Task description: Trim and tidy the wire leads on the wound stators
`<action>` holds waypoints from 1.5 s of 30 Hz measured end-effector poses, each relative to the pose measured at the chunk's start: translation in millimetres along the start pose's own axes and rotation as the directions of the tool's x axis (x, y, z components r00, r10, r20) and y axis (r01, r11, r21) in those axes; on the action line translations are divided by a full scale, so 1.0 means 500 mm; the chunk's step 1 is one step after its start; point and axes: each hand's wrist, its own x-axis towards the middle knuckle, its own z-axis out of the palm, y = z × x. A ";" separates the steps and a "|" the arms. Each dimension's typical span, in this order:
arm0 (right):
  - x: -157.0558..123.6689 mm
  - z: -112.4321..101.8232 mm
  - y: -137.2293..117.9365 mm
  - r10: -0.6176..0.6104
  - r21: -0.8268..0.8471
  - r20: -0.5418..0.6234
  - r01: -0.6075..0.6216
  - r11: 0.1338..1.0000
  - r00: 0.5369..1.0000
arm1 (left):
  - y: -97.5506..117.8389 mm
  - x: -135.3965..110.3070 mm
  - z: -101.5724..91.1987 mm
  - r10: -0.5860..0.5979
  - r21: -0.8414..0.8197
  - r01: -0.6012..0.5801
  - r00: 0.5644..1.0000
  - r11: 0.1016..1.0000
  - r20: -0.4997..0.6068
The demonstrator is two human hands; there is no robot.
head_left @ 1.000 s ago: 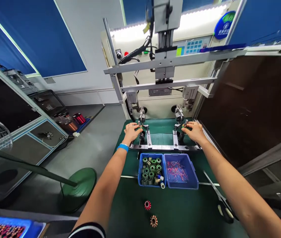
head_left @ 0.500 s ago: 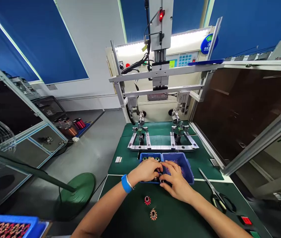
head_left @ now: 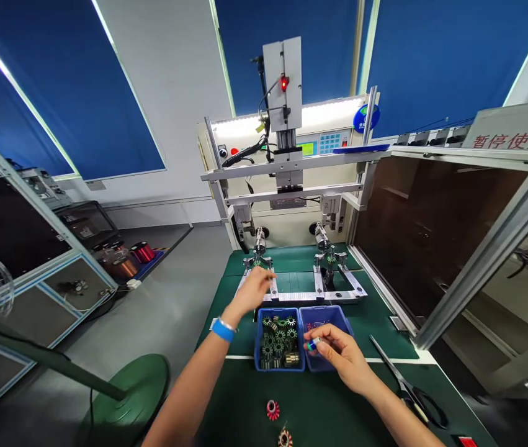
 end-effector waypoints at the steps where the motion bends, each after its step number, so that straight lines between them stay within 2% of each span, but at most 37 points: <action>1: 0.000 0.001 0.000 0.022 0.035 0.002 -0.022 0.999 1.000 | -0.025 0.034 -0.020 -0.068 0.007 0.069 0.995 0.998 -0.074; 3: -0.003 0.003 0.003 0.045 0.073 -0.008 -0.044 0.996 0.999 | -0.067 0.092 -0.052 -0.176 0.010 0.181 0.967 0.983 -0.185; 5: -0.007 0.003 0.008 0.046 0.071 -0.045 -0.043 0.997 0.998 | -0.097 0.130 -0.065 -0.248 0.008 0.257 0.943 0.966 -0.222; 8: -0.011 -0.005 0.011 0.062 0.043 -0.096 -0.058 0.997 0.993 | -0.123 0.148 -0.051 -0.321 0.016 0.328 0.931 0.944 -0.173; 11: 0.009 -0.033 0.000 0.010 -0.176 -0.125 -0.032 0.984 0.992 | -0.136 0.141 -0.023 -0.371 0.041 0.379 0.920 0.925 -0.125; 14: 0.079 -0.091 -0.026 -0.064 -0.416 -0.162 -0.009 0.909 0.985 | -0.146 0.135 -0.008 -0.395 0.069 0.404 0.911 0.912 -0.114; 17: 0.193 -0.172 -0.058 -0.148 -0.571 -0.263 -0.030 0.820 0.953 | -0.148 0.136 -0.009 -0.403 0.098 0.413 0.909 0.906 -0.107; 20: 0.305 -0.247 -0.082 -0.203 -0.715 -0.339 -0.112 0.690 0.919 | -0.145 0.139 -0.014 -0.404 0.126 0.416 0.908 0.901 -0.109; 22: 0.358 -0.278 -0.086 -0.183 -0.781 -0.344 -0.172 0.600 0.921 | -0.143 0.139 -0.015 -0.405 0.138 0.418 0.907 0.898 -0.115; 25: 0.399 -0.295 -0.068 -0.074 -0.838 -0.316 -0.241 0.489 0.946 | -0.145 0.139 -0.014 -0.405 0.146 0.420 0.906 0.896 -0.120; 28: 0.408 -0.296 -0.035 0.037 -0.859 -0.310 -0.297 0.418 0.950 | -0.151 0.140 -0.010 -0.408 0.147 0.422 0.905 0.894 -0.117; 31: 0.400 -0.295 -0.013 0.071 -0.859 -0.321 -0.322 0.398 0.944 | -0.154 0.141 -0.008 -0.409 0.143 0.423 0.905 0.895 -0.117; 39: 0.351 -0.273 0.006 0.053 -0.798 -0.368 -0.344 0.495 0.928 | -0.134 0.114 -0.002 -0.376 0.100 0.395 0.912 0.913 -0.164; 45: 0.346 -0.281 0.060 0.062 -0.754 -0.377 -0.345 0.559 0.924 | -0.164 0.100 0.022 -0.373 0.076 0.387 0.915 0.919 -0.153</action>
